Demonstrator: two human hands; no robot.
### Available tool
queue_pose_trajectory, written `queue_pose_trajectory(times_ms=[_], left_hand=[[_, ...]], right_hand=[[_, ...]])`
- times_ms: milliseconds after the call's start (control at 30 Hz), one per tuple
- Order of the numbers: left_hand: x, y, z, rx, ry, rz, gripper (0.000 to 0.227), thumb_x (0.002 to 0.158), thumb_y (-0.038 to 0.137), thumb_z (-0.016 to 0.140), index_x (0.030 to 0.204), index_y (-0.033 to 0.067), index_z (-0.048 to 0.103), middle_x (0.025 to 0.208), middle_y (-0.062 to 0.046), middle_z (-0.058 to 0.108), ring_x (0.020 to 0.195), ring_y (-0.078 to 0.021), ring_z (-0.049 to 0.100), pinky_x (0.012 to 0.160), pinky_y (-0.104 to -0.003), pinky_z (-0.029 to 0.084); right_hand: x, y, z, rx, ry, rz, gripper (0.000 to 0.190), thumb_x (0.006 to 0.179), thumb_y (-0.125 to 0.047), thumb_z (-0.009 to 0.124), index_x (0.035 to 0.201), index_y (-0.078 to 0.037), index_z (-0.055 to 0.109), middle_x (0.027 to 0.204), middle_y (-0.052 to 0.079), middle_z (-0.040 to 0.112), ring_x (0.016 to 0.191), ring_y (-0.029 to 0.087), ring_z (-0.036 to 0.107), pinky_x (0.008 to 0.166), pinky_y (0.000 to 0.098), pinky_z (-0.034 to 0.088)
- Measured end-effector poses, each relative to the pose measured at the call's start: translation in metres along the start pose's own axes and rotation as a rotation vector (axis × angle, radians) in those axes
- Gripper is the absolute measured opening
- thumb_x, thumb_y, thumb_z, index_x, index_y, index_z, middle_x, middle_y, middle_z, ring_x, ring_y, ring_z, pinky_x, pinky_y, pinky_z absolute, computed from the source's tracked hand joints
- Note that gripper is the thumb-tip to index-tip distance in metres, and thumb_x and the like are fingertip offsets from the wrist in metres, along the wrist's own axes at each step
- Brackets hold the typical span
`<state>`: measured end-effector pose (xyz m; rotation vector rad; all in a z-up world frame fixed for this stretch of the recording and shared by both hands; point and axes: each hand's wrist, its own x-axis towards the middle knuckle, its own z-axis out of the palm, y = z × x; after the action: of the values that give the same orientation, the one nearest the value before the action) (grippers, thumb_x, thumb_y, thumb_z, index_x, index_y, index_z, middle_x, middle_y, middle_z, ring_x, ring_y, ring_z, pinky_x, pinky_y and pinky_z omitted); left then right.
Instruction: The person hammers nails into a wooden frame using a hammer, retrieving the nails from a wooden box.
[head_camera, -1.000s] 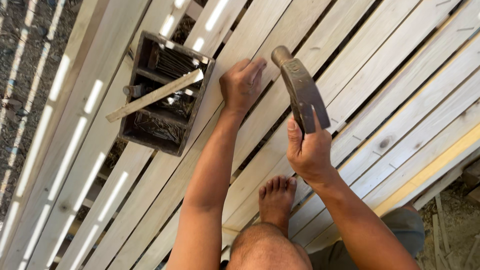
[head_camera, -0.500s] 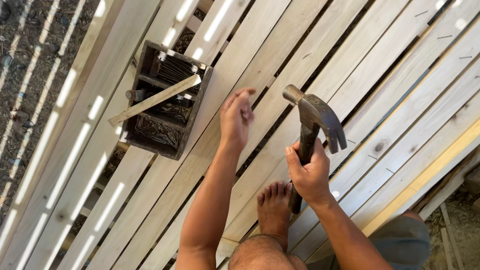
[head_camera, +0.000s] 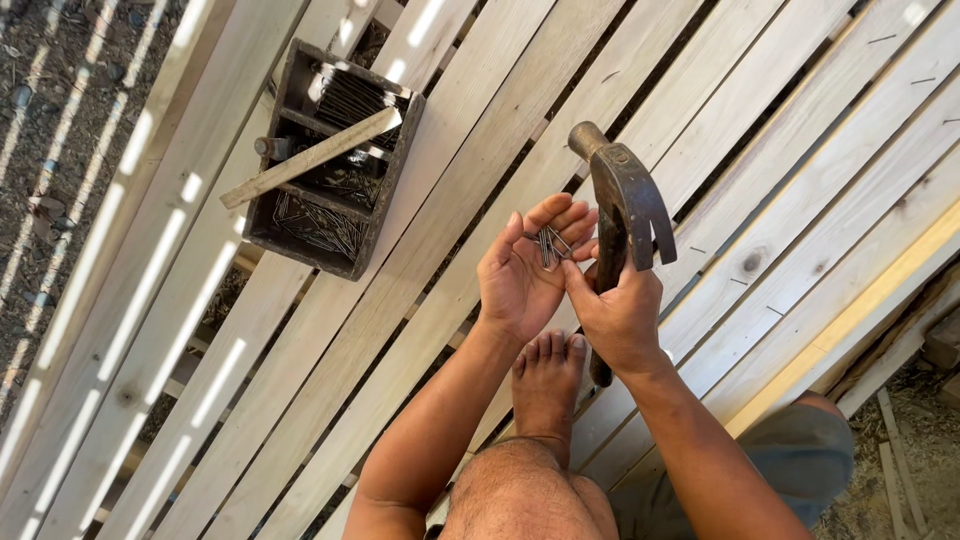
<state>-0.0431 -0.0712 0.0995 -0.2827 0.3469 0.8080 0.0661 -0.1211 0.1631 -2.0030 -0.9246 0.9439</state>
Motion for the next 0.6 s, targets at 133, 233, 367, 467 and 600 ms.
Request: queue_pose_trajectory(times_ms=[133, 233, 367, 467, 600], left_hand=[[-0.004, -0.005, 0.001, -0.006, 0.025, 0.023, 0.053, 0.116, 0.039, 0.039, 0.143, -0.0039, 0.053, 0.141, -0.023, 0.061, 0.14, -0.0348, 0.054, 0.118, -0.051, 0.044], [-0.003, -0.004, 0.005, -0.017, 0.034, 0.041, 0.053, 0.115, 0.04, 0.038, 0.141, -0.0039, 0.053, 0.141, -0.022, 0.061, 0.14, -0.0342, 0.054, 0.118, -0.051, 0.045], [-0.004, -0.005, 0.013, -0.026, 0.011, 0.063, 0.052, 0.116, 0.039, 0.037, 0.141, -0.0034, 0.054, 0.141, -0.023, 0.061, 0.14, -0.0343, 0.053, 0.115, -0.051, 0.045], [-0.004, -0.005, 0.014, -0.007, 0.061, 0.079, 0.051, 0.116, 0.039, 0.037, 0.14, -0.0031, 0.055, 0.14, -0.023, 0.061, 0.141, -0.0341, 0.051, 0.117, -0.051, 0.045], [-0.005, -0.003, 0.004, -0.009, 0.118, 0.079, 0.048, 0.112, 0.037, 0.041, 0.134, -0.0023, 0.056, 0.135, -0.022, 0.063, 0.136, -0.0325, 0.056, 0.114, -0.049, 0.046]], right_hand=[[-0.002, -0.003, -0.002, -0.001, -0.007, -0.066, 0.014, 0.095, -0.001, 0.074, 0.101, -0.003, 0.062, 0.083, 0.003, 0.069, 0.068, 0.01, 0.066, 0.061, 0.0282, 0.052], [-0.002, -0.006, -0.002, -0.019, -0.026, -0.013, 0.013, 0.096, -0.002, 0.072, 0.102, -0.002, 0.061, 0.083, 0.003, 0.07, 0.064, 0.011, 0.065, 0.058, 0.0284, 0.051], [-0.001, -0.008, -0.002, 0.008, -0.039, -0.071, 0.018, 0.095, -0.002, 0.072, 0.107, -0.001, 0.059, 0.089, 0.004, 0.07, 0.071, 0.012, 0.067, 0.062, 0.0276, 0.054], [0.004, -0.005, 0.0, 0.01, -0.065, -0.119, 0.02, 0.097, -0.002, 0.069, 0.111, -0.001, 0.057, 0.093, 0.005, 0.07, 0.078, 0.011, 0.07, 0.067, 0.0267, 0.057], [0.003, 0.002, 0.0, 0.024, -0.111, -0.059, 0.015, 0.1, -0.003, 0.068, 0.108, -0.003, 0.056, 0.09, 0.005, 0.069, 0.074, 0.011, 0.067, 0.064, 0.0269, 0.056]])
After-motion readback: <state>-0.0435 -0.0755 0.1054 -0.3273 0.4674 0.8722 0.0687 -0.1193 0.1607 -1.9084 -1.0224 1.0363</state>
